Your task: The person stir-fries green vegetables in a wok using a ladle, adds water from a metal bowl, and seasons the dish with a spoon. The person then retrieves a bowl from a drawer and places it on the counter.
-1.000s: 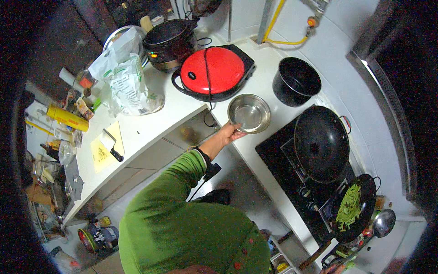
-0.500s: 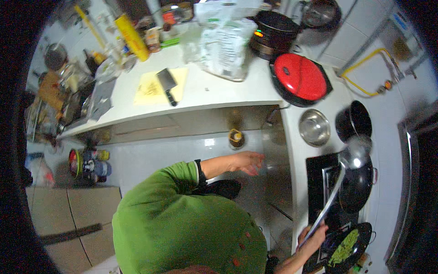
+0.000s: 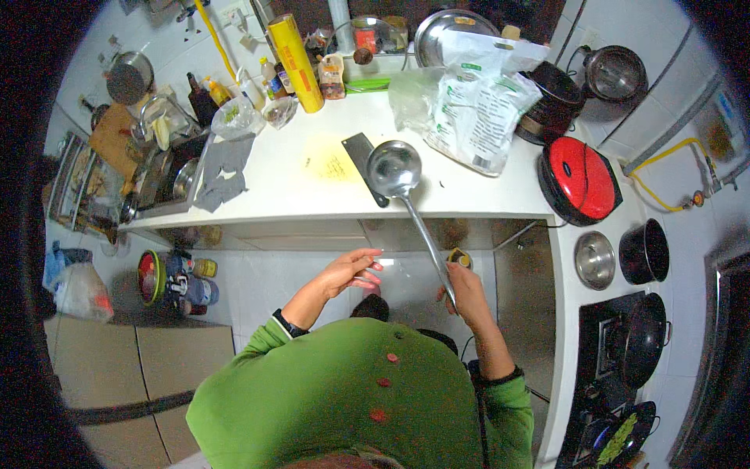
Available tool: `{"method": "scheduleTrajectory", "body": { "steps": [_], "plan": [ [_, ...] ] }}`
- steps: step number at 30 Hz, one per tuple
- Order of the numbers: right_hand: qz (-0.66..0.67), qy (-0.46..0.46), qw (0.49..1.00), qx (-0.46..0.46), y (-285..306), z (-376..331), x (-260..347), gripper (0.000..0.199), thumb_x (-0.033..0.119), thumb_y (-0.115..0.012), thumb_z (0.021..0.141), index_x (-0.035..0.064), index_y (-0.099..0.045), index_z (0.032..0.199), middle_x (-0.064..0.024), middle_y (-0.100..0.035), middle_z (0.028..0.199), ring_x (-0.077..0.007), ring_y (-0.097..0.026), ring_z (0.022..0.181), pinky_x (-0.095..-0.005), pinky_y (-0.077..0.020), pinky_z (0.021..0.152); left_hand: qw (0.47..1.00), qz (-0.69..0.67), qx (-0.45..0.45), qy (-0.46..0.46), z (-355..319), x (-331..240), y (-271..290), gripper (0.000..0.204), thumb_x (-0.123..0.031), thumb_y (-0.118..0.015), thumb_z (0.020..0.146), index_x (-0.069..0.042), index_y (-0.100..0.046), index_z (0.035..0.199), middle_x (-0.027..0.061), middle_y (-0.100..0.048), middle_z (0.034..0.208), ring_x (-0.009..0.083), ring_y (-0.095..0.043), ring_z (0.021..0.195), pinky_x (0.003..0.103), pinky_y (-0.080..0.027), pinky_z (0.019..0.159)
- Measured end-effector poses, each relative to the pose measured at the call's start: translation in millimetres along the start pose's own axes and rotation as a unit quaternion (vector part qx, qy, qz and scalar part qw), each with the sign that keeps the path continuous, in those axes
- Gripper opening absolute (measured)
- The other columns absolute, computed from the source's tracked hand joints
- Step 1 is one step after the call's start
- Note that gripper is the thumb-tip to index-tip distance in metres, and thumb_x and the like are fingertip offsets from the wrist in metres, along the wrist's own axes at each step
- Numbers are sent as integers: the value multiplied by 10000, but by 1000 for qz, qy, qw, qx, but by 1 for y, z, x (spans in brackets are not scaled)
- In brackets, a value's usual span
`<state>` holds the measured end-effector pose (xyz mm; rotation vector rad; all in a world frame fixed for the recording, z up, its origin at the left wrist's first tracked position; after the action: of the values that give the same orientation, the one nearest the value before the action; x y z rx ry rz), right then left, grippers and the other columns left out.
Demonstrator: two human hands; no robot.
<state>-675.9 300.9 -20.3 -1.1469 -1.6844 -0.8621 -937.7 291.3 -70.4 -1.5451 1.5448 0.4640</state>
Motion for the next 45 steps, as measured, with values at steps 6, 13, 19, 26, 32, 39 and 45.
{"method": "scheduleTrajectory", "body": {
  "steps": [6,13,19,26,32,39,45],
  "plan": [
    [-76,-28,997,10,-73,130,22,375,358,-400,988,34,-549,1104,-68,-589,631,-111,-467,430,-264,-360,391,995,20,-96,-16,-1,-42,121,402,-240,-455,975,-57,-422,1331,119,-562,1139,202,-625,904,333,-534,778],
    [-27,-27,999,-39,-48,130,60,328,300,-505,953,3,-574,1075,-47,-582,643,-79,-467,441,-247,-375,403,998,-23,-55,-8,29,-58,157,393,-223,-461,971,-59,-433,1327,120,-590,1103,224,-638,854,345,-538,741],
    [47,61,958,-275,43,70,71,277,227,-533,941,3,-555,1102,-13,-509,561,-59,-412,398,-207,-314,367,998,-51,-36,-13,48,-65,180,384,-211,-443,975,-59,-426,1327,133,-599,1096,239,-647,842,333,-561,691],
    [169,92,779,-597,122,7,23,297,279,-508,957,11,-563,1072,-8,-507,569,-73,-403,388,-217,-309,363,1000,-10,-8,17,83,-73,167,369,-202,-442,977,-66,-434,1320,134,-609,1069,236,-648,837,327,-559,693],
    [208,86,723,-653,157,-17,-2,278,287,-501,960,32,-560,1054,-17,-517,599,-75,-419,412,-211,-328,382,997,2,78,15,115,-85,115,358,-182,-432,981,-40,-448,1309,128,-626,1006,199,-639,789,306,-544,675],
    [39,169,877,-449,143,41,30,280,175,-440,982,-2,-540,1175,-1,-443,533,-54,-375,381,-193,-291,360,991,88,97,-14,120,-116,40,403,-253,-472,972,-56,-444,1322,101,-615,1083,182,-612,934,308,-505,806],
    [-25,138,990,-21,36,133,49,373,265,-462,976,16,-496,1252,-20,-524,593,-88,-453,450,-239,-386,415,981,30,112,-155,92,-138,1,480,-193,-491,966,-56,-345,1402,109,-540,1245,169,-514,1118,296,-419,949]
  ]
}}
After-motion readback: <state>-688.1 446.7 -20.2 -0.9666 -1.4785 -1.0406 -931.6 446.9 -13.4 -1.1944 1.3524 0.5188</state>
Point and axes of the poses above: each hand's wrist, its own z-axis towards the middle knuckle, its own y-axis out of the back of the hand, x = y × z, the point moved 5 cm from there along z, towards the middle knuckle
